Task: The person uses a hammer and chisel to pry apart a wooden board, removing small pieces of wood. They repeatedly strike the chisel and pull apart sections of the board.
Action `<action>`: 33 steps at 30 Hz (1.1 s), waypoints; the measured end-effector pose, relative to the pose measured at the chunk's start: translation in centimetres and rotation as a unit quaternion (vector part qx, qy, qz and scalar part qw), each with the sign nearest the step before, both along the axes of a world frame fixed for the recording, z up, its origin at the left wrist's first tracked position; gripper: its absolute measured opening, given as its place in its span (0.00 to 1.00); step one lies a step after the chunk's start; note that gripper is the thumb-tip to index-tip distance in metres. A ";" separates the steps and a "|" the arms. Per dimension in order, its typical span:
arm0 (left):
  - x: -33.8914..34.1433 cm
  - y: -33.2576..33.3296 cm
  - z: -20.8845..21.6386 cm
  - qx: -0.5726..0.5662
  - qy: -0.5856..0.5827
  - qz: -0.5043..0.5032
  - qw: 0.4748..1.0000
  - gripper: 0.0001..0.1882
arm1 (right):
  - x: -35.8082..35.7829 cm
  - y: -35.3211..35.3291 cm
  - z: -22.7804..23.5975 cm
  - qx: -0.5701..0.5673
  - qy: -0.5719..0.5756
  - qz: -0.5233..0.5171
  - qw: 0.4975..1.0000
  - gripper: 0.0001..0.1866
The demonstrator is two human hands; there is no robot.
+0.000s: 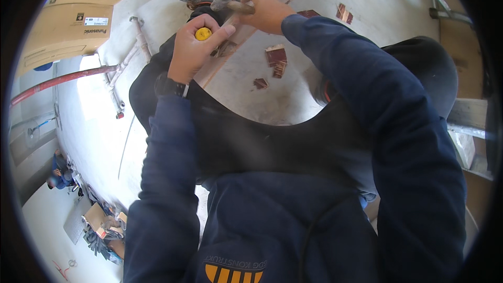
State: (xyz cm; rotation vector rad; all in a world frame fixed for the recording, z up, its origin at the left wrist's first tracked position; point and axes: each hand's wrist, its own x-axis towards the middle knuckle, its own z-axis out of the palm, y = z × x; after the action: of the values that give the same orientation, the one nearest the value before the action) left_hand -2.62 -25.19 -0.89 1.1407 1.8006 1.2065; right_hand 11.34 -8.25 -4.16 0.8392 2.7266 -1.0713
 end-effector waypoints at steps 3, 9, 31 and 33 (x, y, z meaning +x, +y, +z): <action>-1.5 0.6 -0.1 -0.026 -0.075 -0.075 0.994 0.16 | -0.2 -0.1 -0.1 0.016 -0.005 0.012 1.000 0.24; -0.9 0.9 -2.2 0.047 -0.161 0.045 0.985 0.16 | -1.3 0.6 -2.7 0.013 0.050 -0.042 0.998 0.33; 1.1 -1.6 -2.7 -0.013 0.220 0.102 0.970 0.26 | 4.4 -1.1 -1.9 0.082 0.086 -0.097 0.988 0.27; -2.1 -4.5 -2.4 -0.139 0.252 0.030 0.957 0.31 | 6.5 -0.7 -1.0 0.071 0.070 -0.021 0.995 0.23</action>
State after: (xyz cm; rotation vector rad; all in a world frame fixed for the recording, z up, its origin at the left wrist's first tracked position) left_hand -4.76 -29.71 -3.24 1.3114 2.3085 0.6918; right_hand 17.82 -8.92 -5.12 0.8763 2.9440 -0.9880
